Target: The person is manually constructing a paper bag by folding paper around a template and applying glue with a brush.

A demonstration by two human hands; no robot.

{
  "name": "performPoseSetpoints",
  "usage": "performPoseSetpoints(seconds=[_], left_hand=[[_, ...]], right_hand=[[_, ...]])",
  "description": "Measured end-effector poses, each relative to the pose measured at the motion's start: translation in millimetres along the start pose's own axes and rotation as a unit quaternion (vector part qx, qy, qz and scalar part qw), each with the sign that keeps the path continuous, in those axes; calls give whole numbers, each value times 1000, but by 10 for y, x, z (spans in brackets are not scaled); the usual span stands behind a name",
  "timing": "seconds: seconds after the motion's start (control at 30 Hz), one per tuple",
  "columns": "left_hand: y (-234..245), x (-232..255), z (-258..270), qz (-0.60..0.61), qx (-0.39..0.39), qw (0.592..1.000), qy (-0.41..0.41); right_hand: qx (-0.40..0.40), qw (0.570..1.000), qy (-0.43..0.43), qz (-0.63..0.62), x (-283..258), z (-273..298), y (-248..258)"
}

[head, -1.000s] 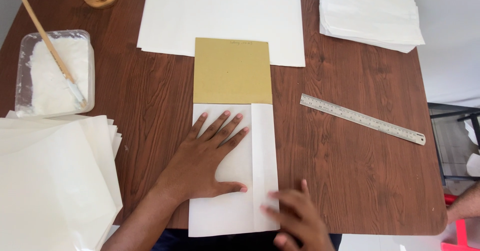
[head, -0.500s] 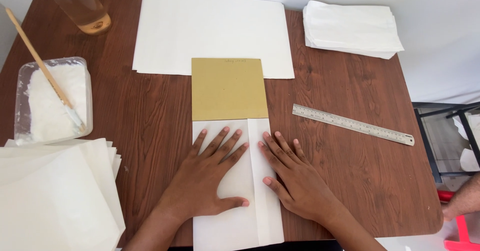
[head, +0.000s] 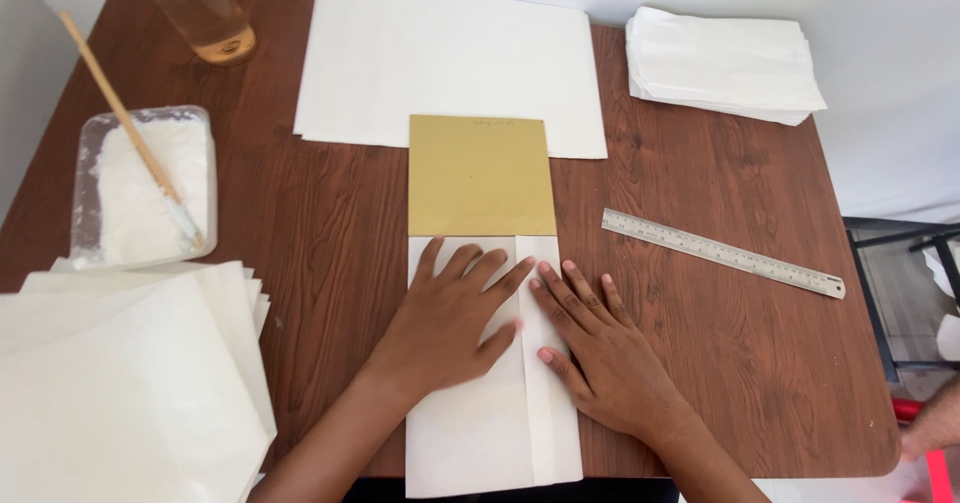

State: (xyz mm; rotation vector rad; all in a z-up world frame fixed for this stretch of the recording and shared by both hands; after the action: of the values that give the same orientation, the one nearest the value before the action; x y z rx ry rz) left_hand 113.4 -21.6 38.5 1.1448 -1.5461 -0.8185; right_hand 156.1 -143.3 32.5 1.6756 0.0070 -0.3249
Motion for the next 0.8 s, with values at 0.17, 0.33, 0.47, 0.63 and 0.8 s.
performPoseSetpoints(seconds=[0.17,0.33,0.47,0.63,0.8], left_hand=[[-359,-54,-239,-130,8,991,26],[-379,-45,-296,-132,10,990,43],[-392,-33,-314,-157,14,986,55],[-414,-56,-323,-190,45,979,53],[-493,-74,-315,-190,13,979,69]], right_hand=[[0,1000,-11,5,8,18,-29],[-2,1000,-11,-1,5,20,-20],[-9,1000,18,-10,-146,69,-10],[7,991,57,120,-573,384,4],[24,972,76,221,-1018,815,-155]])
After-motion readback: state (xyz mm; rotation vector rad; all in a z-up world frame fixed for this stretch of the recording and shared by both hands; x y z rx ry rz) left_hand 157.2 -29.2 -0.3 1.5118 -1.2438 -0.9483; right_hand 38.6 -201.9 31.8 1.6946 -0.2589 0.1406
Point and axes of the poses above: each hand's wrist, its own z-axis away from the middle knuckle, its own y-axis out of the back of the hand, x = y × z, the point moved 9 cm from there along -z, towards the middle knuckle, and after that the axes turned 7 degrees about y, right-handed, at the moved point
